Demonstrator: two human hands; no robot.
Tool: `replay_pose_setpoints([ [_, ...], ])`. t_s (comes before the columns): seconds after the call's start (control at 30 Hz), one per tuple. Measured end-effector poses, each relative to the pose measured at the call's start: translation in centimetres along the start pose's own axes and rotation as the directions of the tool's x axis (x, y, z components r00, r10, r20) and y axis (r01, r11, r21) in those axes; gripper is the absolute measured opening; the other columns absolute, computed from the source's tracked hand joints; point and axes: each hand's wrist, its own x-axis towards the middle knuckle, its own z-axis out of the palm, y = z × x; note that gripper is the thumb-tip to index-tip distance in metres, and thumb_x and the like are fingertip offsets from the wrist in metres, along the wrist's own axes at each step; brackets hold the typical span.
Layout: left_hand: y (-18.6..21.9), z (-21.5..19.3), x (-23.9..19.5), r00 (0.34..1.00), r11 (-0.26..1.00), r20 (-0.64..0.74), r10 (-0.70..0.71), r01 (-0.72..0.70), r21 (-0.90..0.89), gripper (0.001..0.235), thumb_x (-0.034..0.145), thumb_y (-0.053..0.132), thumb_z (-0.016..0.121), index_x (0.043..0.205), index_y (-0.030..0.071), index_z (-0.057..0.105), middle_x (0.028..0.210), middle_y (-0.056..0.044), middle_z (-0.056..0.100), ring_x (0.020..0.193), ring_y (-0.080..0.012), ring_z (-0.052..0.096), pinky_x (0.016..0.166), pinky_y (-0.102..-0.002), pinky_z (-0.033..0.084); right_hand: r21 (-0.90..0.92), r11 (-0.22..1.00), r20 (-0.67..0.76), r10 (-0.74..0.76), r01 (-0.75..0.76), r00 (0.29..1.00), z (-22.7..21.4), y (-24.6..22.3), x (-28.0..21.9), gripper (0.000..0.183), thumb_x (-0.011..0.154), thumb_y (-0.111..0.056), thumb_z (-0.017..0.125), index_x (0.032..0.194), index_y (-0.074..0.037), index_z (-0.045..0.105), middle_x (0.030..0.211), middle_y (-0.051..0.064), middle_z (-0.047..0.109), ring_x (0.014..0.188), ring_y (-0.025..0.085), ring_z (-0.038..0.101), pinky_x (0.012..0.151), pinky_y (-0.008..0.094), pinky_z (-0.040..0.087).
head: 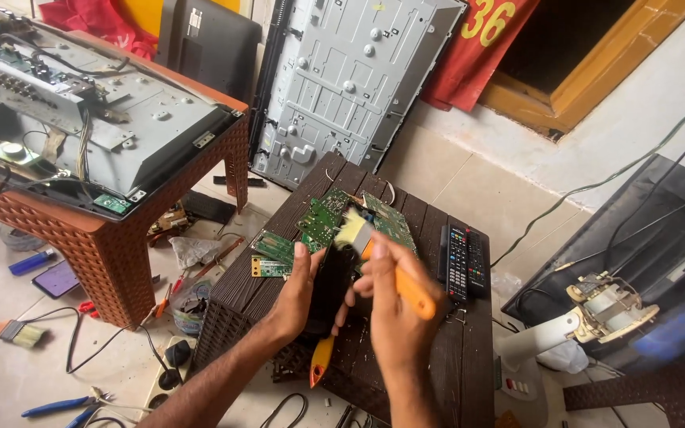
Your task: The person disassembles a remote control, cleans the internal components with a brush, and reassembles the device. They handle the remote casing, circuit board, and buttons while working at a cluttered table.
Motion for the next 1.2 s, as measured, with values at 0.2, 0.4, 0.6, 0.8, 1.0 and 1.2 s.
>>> replay_pose_setpoints([
  [0.2, -0.8, -0.7, 0.5, 0.997, 0.993, 0.023, 0.076, -0.074, -0.096, 0.088, 0.087, 0.080, 0.015, 0.103, 0.005, 0.059, 0.075, -0.009, 0.067, 0.061, -0.0200, 0.062, 0.059, -0.035, 0.057, -0.048, 0.995, 0.284, -0.072, 0.089, 0.956, 0.4, -0.2, -5.8, 0.025, 0.091, -0.015, 0.066, 0.067, -0.012, 0.067, 0.050, -0.001, 0.058, 0.043, 0.010, 0.052, 0.043, 0.032, 0.040],
  [0.4, -1.5, -0.4, 0.2, 0.993, 0.993, -0.035, -0.110, 0.111, 0.029, 0.103, 0.082, 0.078, 0.010, 0.131, -0.001, 0.054, 0.060, -0.011, 0.063, 0.045, -0.0190, 0.060, 0.044, -0.034, 0.058, -0.073, 0.976, 0.168, 0.215, -0.206, 0.962, -1.0, -1.4, 0.3, 0.026, 0.093, -0.018, 0.059, 0.097, -0.014, 0.084, 0.056, 0.000, 0.067, 0.040, 0.009, 0.057, 0.041, 0.025, 0.047],
  [0.6, -0.3, -0.3, -0.1, 0.995, 0.994, -0.067, -0.070, 0.064, -0.091, 0.094, 0.082, 0.080, 0.014, 0.120, 0.002, 0.050, 0.071, -0.012, 0.067, 0.045, -0.0202, 0.060, 0.041, -0.036, 0.058, -0.025, 0.997, 0.030, -0.078, 0.079, 0.996, 0.1, -0.4, -2.2, 0.032, 0.103, -0.026, 0.052, 0.083, -0.009, 0.070, 0.056, 0.000, 0.064, 0.046, 0.009, 0.062, 0.046, 0.024, 0.051],
  [0.8, -1.2, -0.6, 0.2, 0.999, 0.983, 0.032, -0.037, 0.042, -0.176, 0.093, 0.082, 0.082, 0.018, 0.122, 0.004, 0.050, 0.077, -0.013, 0.068, 0.050, -0.0191, 0.060, 0.039, -0.033, 0.053, -0.101, 0.831, 0.506, 0.516, -0.546, 0.691, -1.8, 0.3, -7.1, 0.032, 0.083, -0.033, 0.072, 0.083, -0.013, 0.096, 0.046, 0.001, 0.070, 0.038, 0.008, 0.059, 0.038, 0.024, 0.042],
  [1.0, -0.1, 0.5, 0.1, 1.000, 0.992, -0.025, -0.014, 0.010, -0.124, 0.094, 0.082, 0.084, 0.019, 0.107, 0.002, 0.059, 0.074, -0.013, 0.067, 0.048, -0.0214, 0.064, 0.038, -0.034, 0.055, 0.071, 0.988, 0.108, 0.127, -0.135, 0.986, -2.5, 0.8, -3.7, 0.034, 0.099, -0.027, 0.057, 0.107, -0.004, 0.079, 0.066, 0.006, 0.073, 0.048, 0.010, 0.065, 0.042, 0.020, 0.051],
  [1.2, -0.2, 1.2, 0.7, 0.998, 0.982, -0.063, -0.014, 0.002, -0.186, 0.090, 0.085, 0.081, 0.027, 0.117, 0.001, 0.053, 0.076, -0.016, 0.066, 0.047, -0.0243, 0.061, 0.037, -0.037, 0.051, 0.079, 0.979, 0.423, 0.140, -0.190, 0.895, -4.6, -0.1, -9.0, 0.040, 0.095, -0.032, 0.062, 0.071, -0.005, 0.078, 0.061, 0.005, 0.075, 0.051, 0.011, 0.063, 0.043, 0.033, 0.040],
])
